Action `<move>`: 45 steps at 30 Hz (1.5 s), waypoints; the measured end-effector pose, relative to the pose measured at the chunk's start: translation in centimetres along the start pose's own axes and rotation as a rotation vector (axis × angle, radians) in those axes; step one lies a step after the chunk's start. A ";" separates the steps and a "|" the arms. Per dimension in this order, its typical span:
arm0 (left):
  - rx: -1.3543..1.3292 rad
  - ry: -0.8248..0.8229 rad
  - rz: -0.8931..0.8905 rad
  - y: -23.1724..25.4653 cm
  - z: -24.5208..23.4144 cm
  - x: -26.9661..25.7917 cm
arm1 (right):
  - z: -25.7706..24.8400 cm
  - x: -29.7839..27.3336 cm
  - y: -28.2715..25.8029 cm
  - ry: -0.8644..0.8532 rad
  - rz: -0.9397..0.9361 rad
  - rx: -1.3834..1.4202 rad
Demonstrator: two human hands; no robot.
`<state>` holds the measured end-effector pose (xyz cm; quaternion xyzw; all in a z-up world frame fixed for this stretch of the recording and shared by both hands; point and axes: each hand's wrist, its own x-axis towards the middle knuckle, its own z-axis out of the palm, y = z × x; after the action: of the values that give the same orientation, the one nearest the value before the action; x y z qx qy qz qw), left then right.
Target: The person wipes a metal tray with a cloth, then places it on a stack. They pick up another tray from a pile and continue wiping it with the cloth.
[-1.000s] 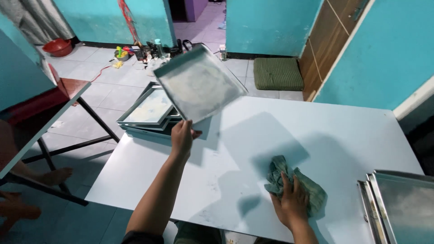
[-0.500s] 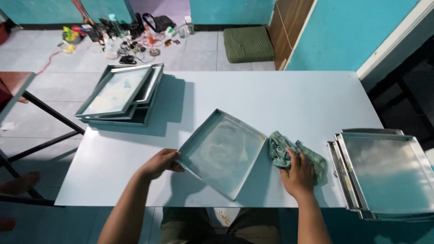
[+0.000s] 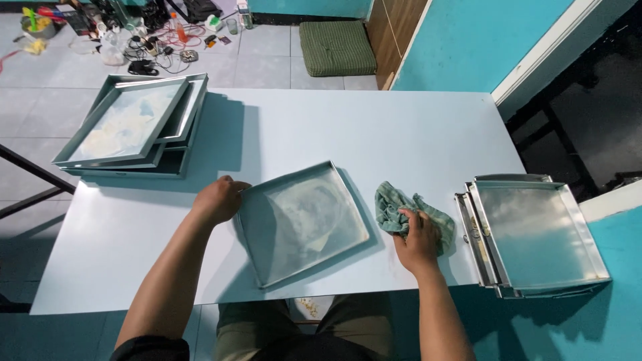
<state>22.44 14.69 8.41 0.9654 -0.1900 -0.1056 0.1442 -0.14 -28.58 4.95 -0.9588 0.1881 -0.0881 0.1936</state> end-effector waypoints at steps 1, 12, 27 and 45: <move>-0.006 -0.001 0.001 0.3 0.0 0.2 | 0.0 0.2 0.1 -0.001 0.000 -0.006; -0.296 0.215 0.030 -0.2 5.6 3.3 | 0.3 0.9 0.8 0.063 0.007 0.063; -0.085 0.681 0.477 11.0 12.1 -16.1 | 0.0 -0.6 -0.4 0.330 0.017 0.455; -0.221 0.233 0.536 10.2 10.8 -14.6 | 0.4 -3.0 -12.5 -0.443 -0.202 -0.523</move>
<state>2.98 8.93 3.74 0.8649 -0.4074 0.0275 0.2917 1.28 -16.60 9.37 -0.9856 0.0621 0.1543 -0.0320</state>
